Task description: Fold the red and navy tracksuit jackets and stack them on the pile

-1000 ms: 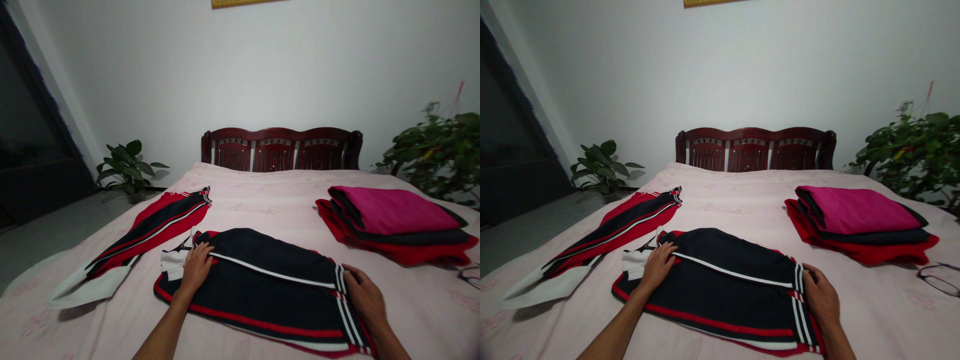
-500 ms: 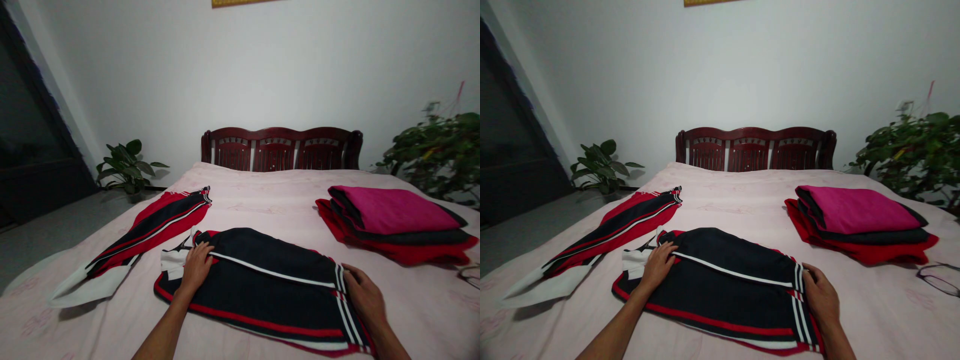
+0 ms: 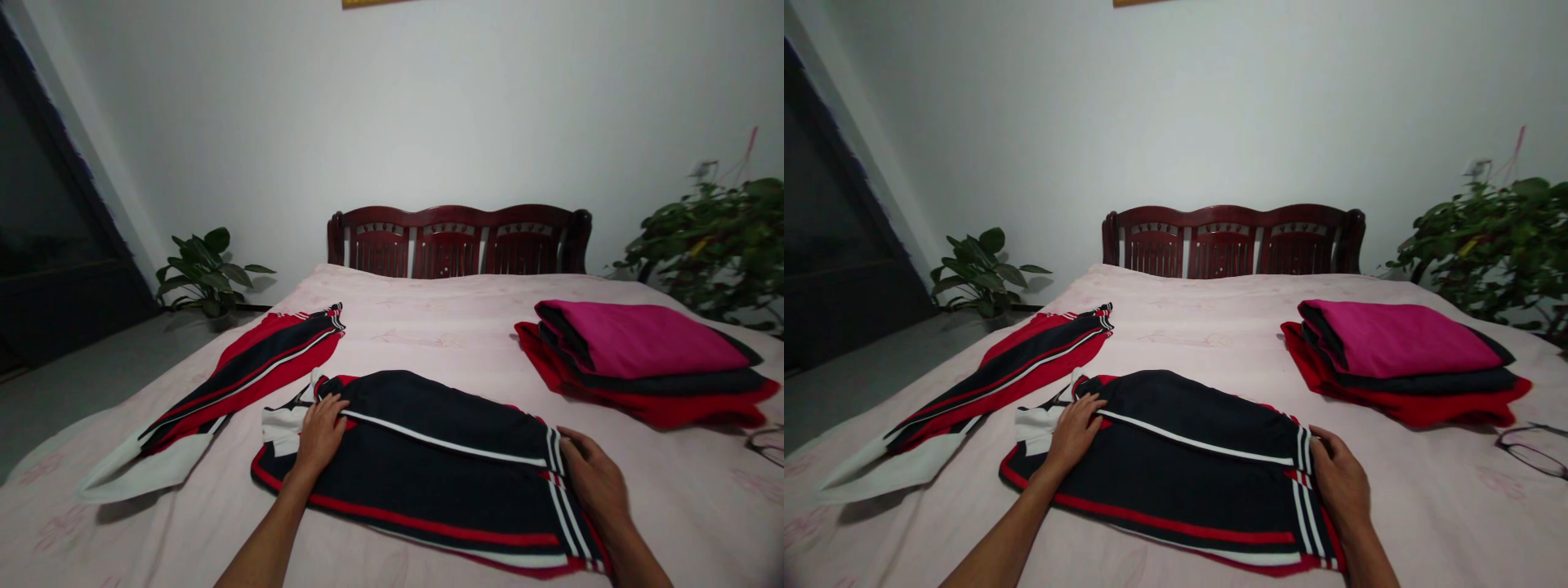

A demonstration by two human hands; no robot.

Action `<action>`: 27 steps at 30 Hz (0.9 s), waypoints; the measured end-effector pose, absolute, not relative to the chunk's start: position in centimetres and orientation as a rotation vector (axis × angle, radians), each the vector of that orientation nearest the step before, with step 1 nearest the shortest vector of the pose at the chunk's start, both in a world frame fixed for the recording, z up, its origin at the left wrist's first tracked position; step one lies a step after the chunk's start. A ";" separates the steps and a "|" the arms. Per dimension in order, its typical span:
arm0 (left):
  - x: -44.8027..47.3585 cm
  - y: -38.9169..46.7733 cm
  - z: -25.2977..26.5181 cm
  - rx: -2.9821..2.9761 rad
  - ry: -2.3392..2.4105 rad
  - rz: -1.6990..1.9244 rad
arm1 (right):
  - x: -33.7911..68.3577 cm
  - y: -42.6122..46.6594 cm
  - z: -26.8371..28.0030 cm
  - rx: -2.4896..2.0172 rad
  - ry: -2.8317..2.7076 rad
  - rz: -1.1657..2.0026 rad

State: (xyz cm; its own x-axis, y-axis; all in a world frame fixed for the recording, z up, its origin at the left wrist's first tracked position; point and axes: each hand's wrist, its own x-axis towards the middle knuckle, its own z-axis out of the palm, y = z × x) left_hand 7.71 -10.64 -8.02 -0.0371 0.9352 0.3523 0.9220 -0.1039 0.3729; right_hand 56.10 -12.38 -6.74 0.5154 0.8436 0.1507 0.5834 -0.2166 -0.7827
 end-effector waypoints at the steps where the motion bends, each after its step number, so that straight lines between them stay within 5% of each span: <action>1: 7.7 -10.7 -8.0 2.163 2.086 0.827 | 56.1 -12.4 -6.8 -1.917 -1.171 0.391; 27: 7.7 -10.7 -8.0 2.172 2.095 0.842 | 56.4 -12.3 -6.9 -1.943 -1.181 0.402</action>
